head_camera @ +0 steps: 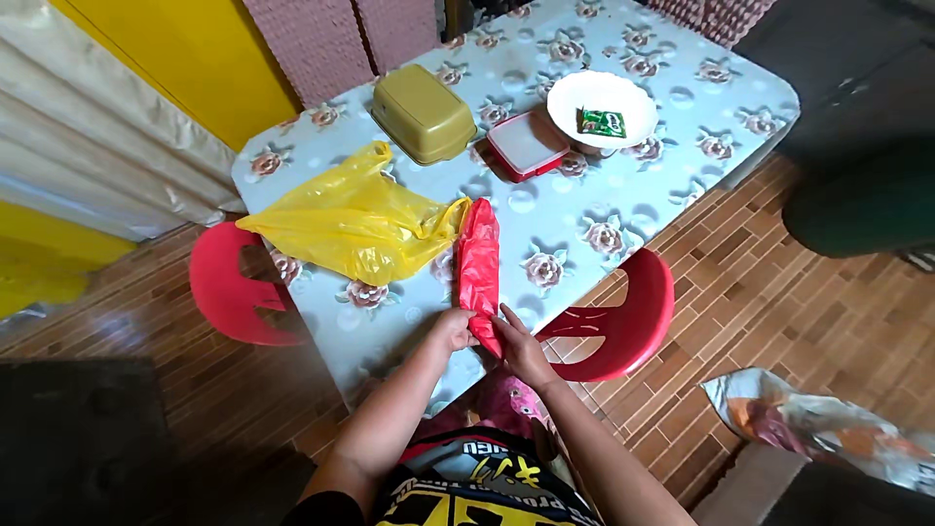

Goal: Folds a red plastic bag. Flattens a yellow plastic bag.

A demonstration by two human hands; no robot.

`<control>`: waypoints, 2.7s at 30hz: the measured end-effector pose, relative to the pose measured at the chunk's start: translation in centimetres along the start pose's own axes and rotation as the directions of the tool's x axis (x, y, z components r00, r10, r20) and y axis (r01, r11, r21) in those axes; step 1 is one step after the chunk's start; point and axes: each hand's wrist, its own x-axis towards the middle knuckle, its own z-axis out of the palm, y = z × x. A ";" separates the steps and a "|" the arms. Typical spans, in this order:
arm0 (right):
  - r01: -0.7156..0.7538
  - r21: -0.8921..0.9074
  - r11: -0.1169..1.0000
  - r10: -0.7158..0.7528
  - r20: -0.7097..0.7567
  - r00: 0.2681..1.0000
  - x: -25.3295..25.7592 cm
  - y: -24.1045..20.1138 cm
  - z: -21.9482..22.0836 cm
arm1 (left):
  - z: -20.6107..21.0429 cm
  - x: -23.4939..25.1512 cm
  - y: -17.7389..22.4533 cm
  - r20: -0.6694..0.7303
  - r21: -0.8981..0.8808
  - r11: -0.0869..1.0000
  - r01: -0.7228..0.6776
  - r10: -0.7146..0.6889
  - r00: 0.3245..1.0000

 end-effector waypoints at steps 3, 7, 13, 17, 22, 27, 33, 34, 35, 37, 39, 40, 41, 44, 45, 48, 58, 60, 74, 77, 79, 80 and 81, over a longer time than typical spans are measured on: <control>0.143 -0.176 0.974 -0.132 0.073 0.989 -0.1 0.8 -0.7 | -0.1 0.0 0.3 0.006 -0.038 0.999 0.022 -0.021 1.000; 0.190 -0.208 0.960 -0.187 0.033 0.982 0.6 1.2 -1.2 | 0.0 0.1 0.2 0.035 -0.093 0.994 0.055 -0.052 0.998; -0.214 0.189 0.958 0.184 0.165 0.969 2.9 1.1 -2.0 | -0.2 0.3 -0.4 0.047 -0.144 0.989 -0.015 0.022 0.999; -0.537 0.297 0.789 0.498 0.203 0.843 4.7 0.0 -2.1 | -0.1 0.4 -1.0 0.056 -0.133 0.988 -0.077 0.085 0.995; -0.657 0.201 0.727 0.649 0.110 0.752 5.9 -0.5 -1.7 | -0.3 0.0 -0.8 0.129 -0.030 0.987 -0.155 0.158 0.979; -0.375 -0.041 0.926 0.368 -0.124 0.921 4.8 -0.7 -1.8 | -0.7 0.0 -0.8 0.063 0.004 0.985 -0.171 0.171 0.983; 0.411 -0.388 0.825 -0.371 0.177 0.912 4.2 2.5 -2.8 | -1.9 0.3 -0.6 0.073 0.047 0.992 -0.113 0.110 0.991; 0.443 -0.396 0.804 -0.384 0.223 0.896 4.4 2.8 -3.0 | -2.0 0.4 -0.5 0.078 0.056 0.993 -0.100 0.096 0.992; 0.461 -0.397 0.793 -0.384 0.261 0.886 4.6 3.0 -3.1 | -2.1 0.5 -0.5 0.083 0.066 0.994 -0.091 0.086 0.993; 0.467 -0.391 0.793 -0.337 0.357 0.871 5.2 3.2 -3.4 | -2.3 0.5 -0.3 0.100 0.096 0.990 -0.099 0.089 0.991; 0.450 -0.387 0.805 -0.246 0.472 0.847 5.9 2.8 -3.9 | -2.4 0.1 -0.2 0.141 0.171 0.976 -0.135 0.111 0.984; 0.440 -0.374 0.816 -0.218 0.505 0.835 6.3 2.5 -4.1 | -2.4 -0.1 -0.2 0.150 0.219 0.964 -0.153 0.122 0.981; 0.420 -0.364 0.831 -0.186 0.531 0.827 6.7 2.1 -4.4 | -2.3 -0.3 -0.2 0.148 0.255 0.953 -0.166 0.131 0.980; 0.340 -0.355 0.871 -0.069 0.597 0.799 8.1 0.5 -5.2 | -1.9 -0.4 -0.4 0.082 0.309 0.934 -0.181 0.164 0.983; 0.326 -0.343 0.881 -0.056 0.609 0.791 8.6 0.2 -5.3 | -1.8 -0.4 -0.5 0.059 0.310 0.934 -0.179 0.169 0.984; 0.291 -0.309 0.906 -0.051 0.602 0.797 9.8 0.0 -5.2 | -1.6 -0.6 -0.9 0.030 0.269 0.949 -0.164 0.162 0.986; 0.183 -0.254 0.950 -0.143 0.169 0.975 9.3 -0.1 -1.4 | -2.4 -0.4 -2.2 0.193 0.141 0.976 -0.168 0.139 0.971; 0.367 -0.263 0.892 -0.366 0.055 0.929 8.2 1.0 -0.8 | -2.6 -0.1 -2.4 0.185 0.031 0.987 -0.156 0.148 0.972; 0.437 -0.190 0.879 -0.425 0.102 0.900 5.8 2.0 0.3 | -2.6 1.0 -1.1 0.197 -0.085 0.994 -0.071 0.087 0.976; 0.240 -0.010 0.971 -0.233 0.201 0.951 6.3 0.8 -0.8 | -1.6 0.4 -0.8 0.138 -0.112 0.992 -0.061 0.077 0.988; 0.184 0.038 0.982 -0.188 0.217 0.958 6.7 0.8 -1.0 | -1.1 0.1 -0.7 0.114 -0.142 0.988 -0.066 0.082 0.990; 0.177 0.048 0.983 -0.183 0.207 0.961 6.8 0.9 -1.0 | -0.9 -0.1 -0.6 0.101 -0.144 0.987 -0.073 0.088 0.991; 0.168 0.055 0.984 -0.176 0.190 0.966 6.9 1.0 -1.0 | -0.7 -0.2 -0.6 0.089 -0.142 0.986 -0.081 0.095 0.991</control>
